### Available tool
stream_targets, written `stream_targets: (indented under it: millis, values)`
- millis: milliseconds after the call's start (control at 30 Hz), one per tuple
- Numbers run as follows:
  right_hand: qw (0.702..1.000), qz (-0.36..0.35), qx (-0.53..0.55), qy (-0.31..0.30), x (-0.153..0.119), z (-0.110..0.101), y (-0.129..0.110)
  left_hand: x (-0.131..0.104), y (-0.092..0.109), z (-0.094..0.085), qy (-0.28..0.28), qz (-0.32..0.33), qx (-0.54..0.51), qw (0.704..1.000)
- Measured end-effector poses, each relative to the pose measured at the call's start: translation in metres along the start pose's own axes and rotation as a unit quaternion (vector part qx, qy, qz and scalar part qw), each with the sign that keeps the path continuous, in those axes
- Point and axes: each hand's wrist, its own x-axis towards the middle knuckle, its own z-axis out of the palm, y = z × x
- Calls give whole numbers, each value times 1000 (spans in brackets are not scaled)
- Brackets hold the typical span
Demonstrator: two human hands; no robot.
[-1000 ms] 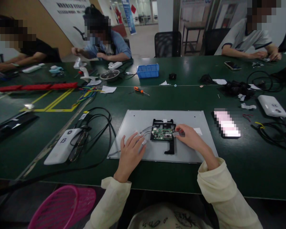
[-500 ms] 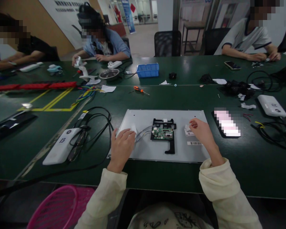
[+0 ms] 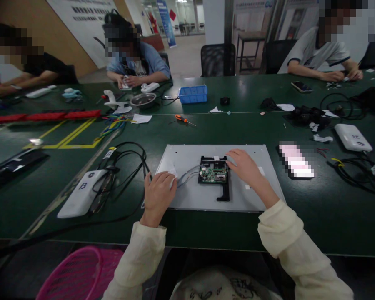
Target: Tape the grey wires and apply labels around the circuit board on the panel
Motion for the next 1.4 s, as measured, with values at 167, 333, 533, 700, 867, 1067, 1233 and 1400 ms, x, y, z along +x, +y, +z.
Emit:
stream_targets:
  millis: [167,333,533,700,867,1067,1233,1400]
  values:
    - [997,-35,19,-59,26,21,-17,10,14,-8,-5,-7,-38,999]
    - [999,5,-7,-53,33,33,-19,35,38,-24,-40,17,-102,994]
    - [997,46,-49,39,34,15,-8,74,65,1,-60,59,-157,984]
    - [989,109,-92,48,13,1,28,89,62,44,-86,40,-208,973]
    - [988,126,-69,59,-16,8,42,82,53,65,-78,17,-289,954]
    - [991,94,20,88,-24,10,14,75,51,74,-80,-15,-331,940]
    - [999,34,36,18,-22,13,-15,72,53,76,-74,-2,-305,950]
    - [997,-6,30,-76,-27,18,-29,70,56,72,-81,3,-285,955]
